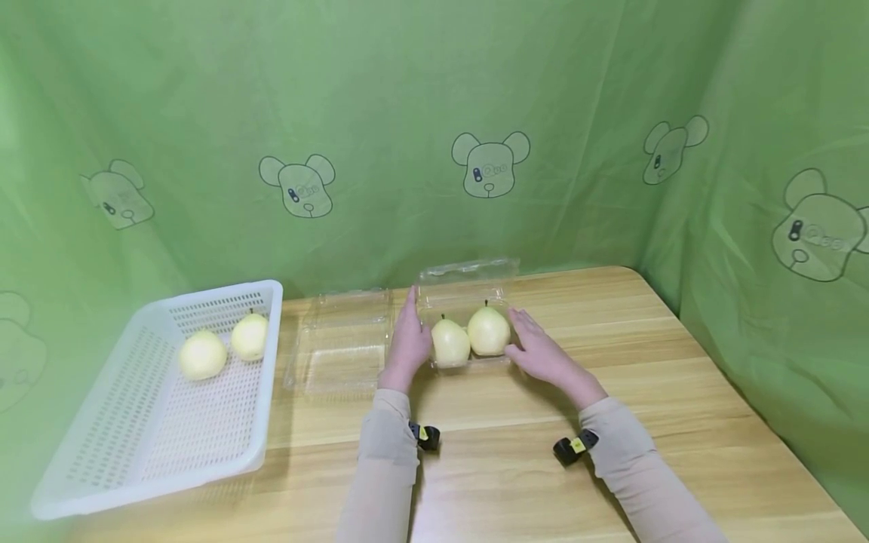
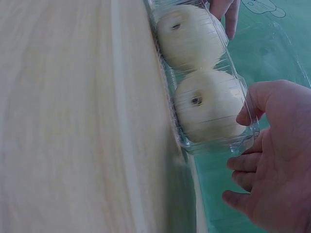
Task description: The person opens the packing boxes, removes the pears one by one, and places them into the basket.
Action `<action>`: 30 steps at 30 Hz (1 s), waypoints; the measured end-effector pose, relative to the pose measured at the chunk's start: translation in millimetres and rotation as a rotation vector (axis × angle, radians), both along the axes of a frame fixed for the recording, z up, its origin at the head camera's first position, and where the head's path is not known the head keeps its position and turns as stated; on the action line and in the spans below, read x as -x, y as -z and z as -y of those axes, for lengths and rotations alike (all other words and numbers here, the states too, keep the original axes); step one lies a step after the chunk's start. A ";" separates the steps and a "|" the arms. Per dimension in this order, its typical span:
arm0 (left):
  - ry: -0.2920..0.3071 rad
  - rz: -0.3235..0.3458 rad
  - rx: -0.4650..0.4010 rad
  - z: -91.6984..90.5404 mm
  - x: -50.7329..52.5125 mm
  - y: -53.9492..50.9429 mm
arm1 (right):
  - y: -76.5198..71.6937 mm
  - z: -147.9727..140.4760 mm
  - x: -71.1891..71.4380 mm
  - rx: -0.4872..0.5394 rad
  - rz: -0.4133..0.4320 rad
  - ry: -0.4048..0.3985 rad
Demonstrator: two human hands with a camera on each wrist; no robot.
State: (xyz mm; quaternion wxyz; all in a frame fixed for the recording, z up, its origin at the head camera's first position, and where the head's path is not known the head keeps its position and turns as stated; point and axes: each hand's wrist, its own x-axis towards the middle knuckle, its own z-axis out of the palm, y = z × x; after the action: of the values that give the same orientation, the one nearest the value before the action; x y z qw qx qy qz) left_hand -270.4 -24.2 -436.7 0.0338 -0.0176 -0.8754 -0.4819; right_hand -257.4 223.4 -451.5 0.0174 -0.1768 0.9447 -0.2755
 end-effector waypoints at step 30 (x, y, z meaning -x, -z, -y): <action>-0.006 0.048 -0.004 1.0 3.7 8.3 | 4.1 -0.3 1.2 -0.004 -0.021 -0.004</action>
State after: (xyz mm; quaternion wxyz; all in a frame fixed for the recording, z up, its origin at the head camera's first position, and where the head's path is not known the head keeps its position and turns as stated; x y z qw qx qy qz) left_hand -274.0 -25.1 -445.0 0.0143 -0.0031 -0.8751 -0.4837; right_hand -258.6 223.6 -455.7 0.0082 -0.1818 0.9450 -0.2717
